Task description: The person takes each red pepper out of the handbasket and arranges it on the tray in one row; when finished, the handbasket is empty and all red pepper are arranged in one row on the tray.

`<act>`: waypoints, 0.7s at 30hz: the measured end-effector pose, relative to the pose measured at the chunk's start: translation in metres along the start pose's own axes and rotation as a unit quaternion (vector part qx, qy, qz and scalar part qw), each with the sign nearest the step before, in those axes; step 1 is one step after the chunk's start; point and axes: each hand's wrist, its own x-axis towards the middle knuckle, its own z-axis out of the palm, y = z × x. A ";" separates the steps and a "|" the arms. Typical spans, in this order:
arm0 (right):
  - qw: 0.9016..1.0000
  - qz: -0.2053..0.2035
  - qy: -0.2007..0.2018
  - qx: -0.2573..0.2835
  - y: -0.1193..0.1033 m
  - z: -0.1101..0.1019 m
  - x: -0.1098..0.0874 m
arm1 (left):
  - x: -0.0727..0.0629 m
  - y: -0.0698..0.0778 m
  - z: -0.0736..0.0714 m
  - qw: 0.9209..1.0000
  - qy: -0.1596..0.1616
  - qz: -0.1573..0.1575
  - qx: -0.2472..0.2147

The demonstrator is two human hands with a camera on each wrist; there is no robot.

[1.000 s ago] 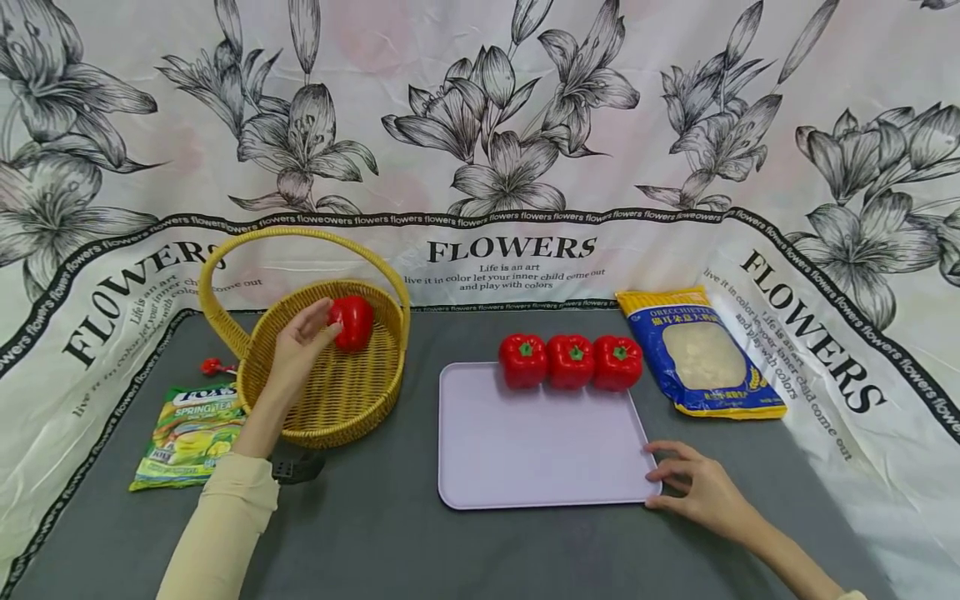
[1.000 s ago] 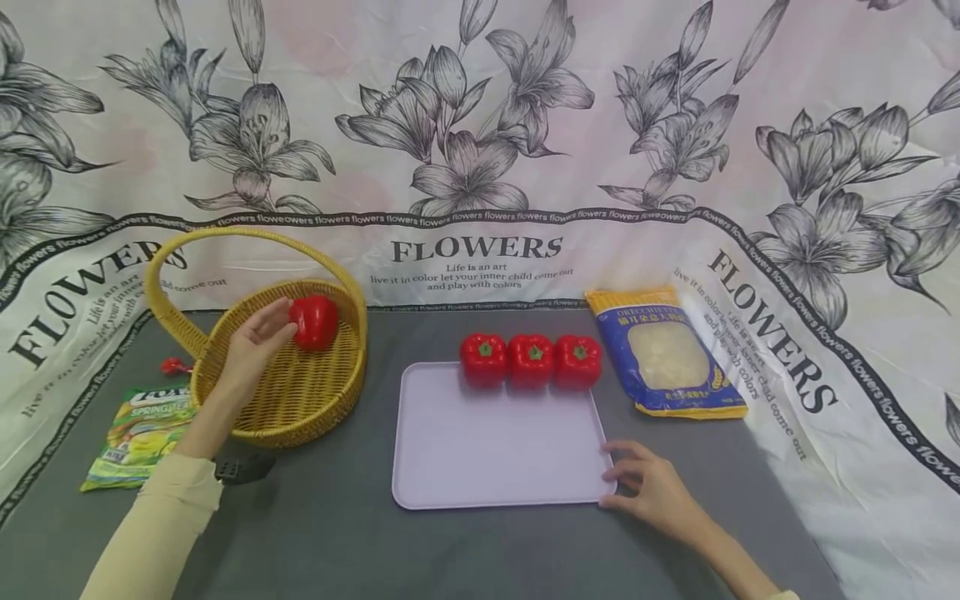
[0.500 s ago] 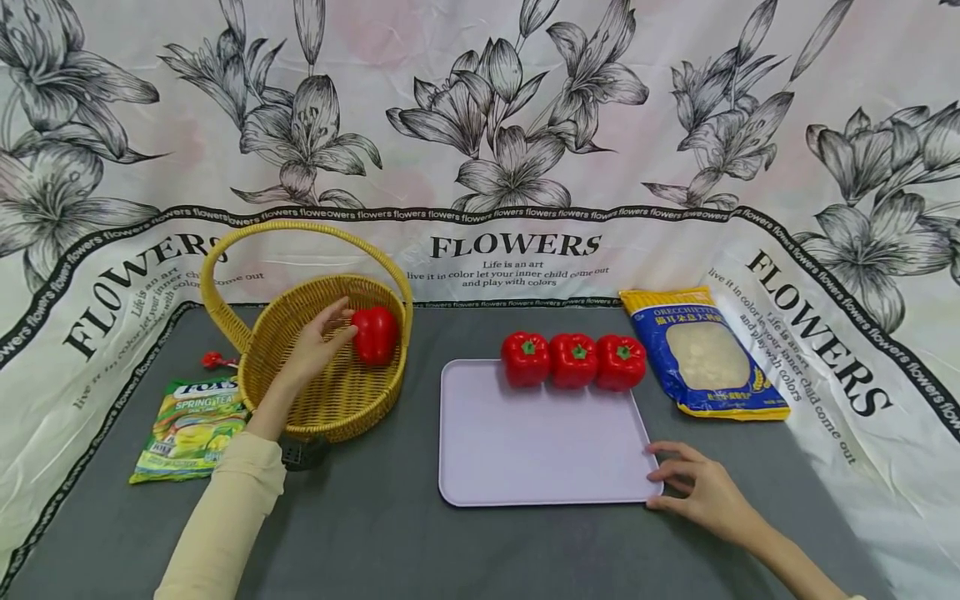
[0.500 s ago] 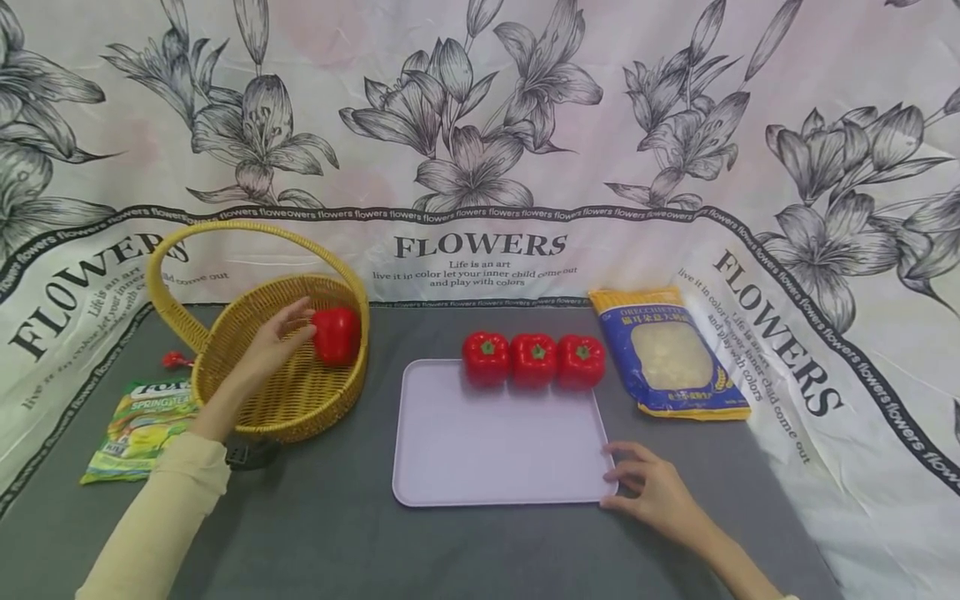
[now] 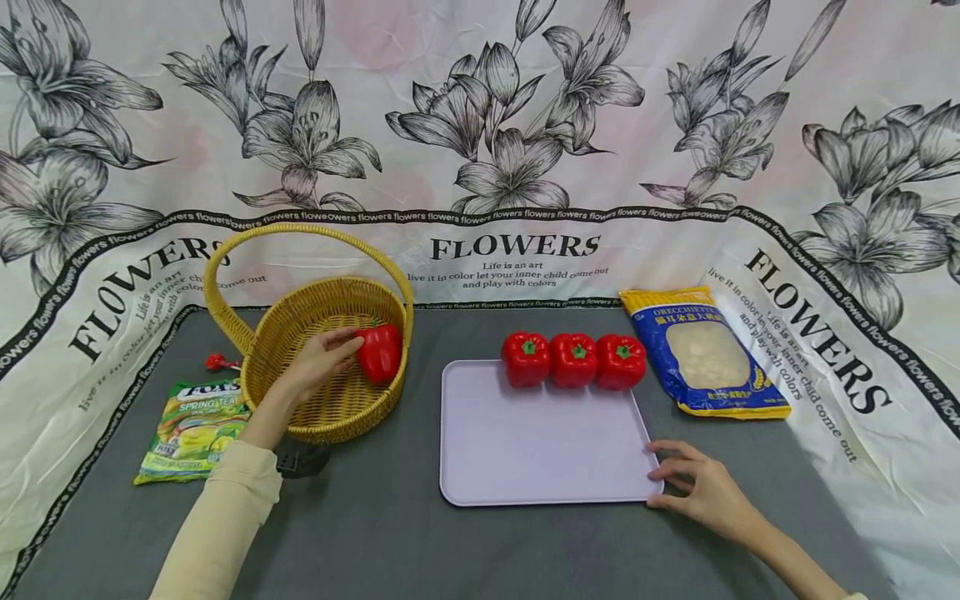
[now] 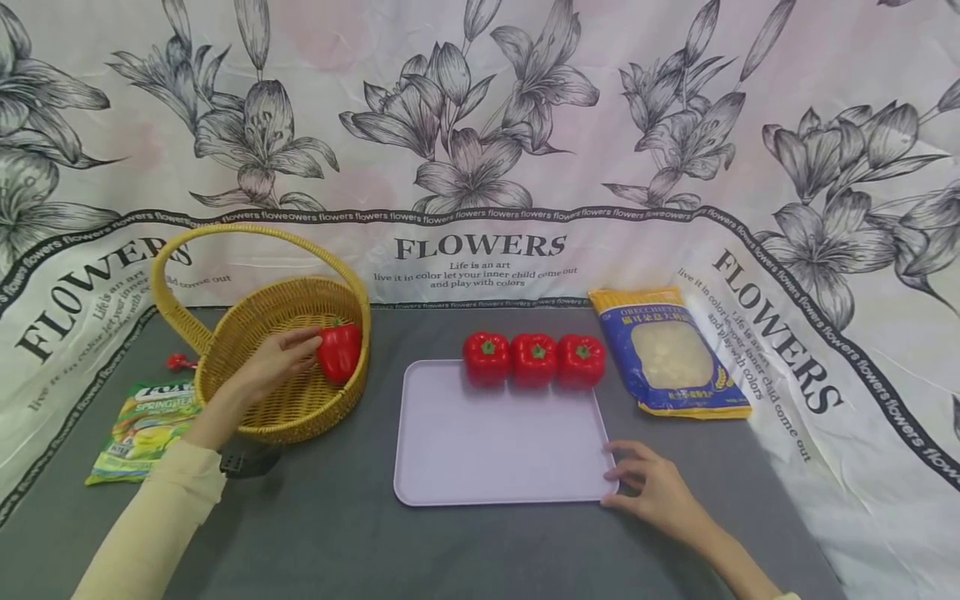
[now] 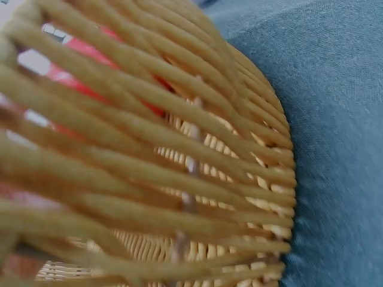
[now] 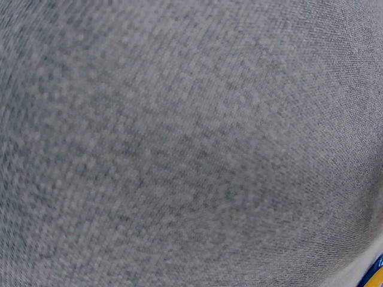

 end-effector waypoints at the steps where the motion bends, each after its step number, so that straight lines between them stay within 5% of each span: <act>1: 1.000 -0.001 0.000 0.000 0.000 0.000 0.000 | -0.001 0.000 0.000 1.000 0.002 0.009 0.005; 5: 1.000 -0.003 0.003 -0.001 0.001 0.001 0.000 | -0.004 -0.002 0.001 0.999 0.005 0.044 0.029; 11: 1.000 0.004 0.000 0.002 0.000 0.000 0.000 | -0.008 -0.004 -0.004 0.995 -0.038 0.083 0.048; 21: 1.000 0.000 0.002 -0.002 0.000 0.000 0.000 | -0.013 0.002 -0.015 0.982 -0.087 0.104 0.128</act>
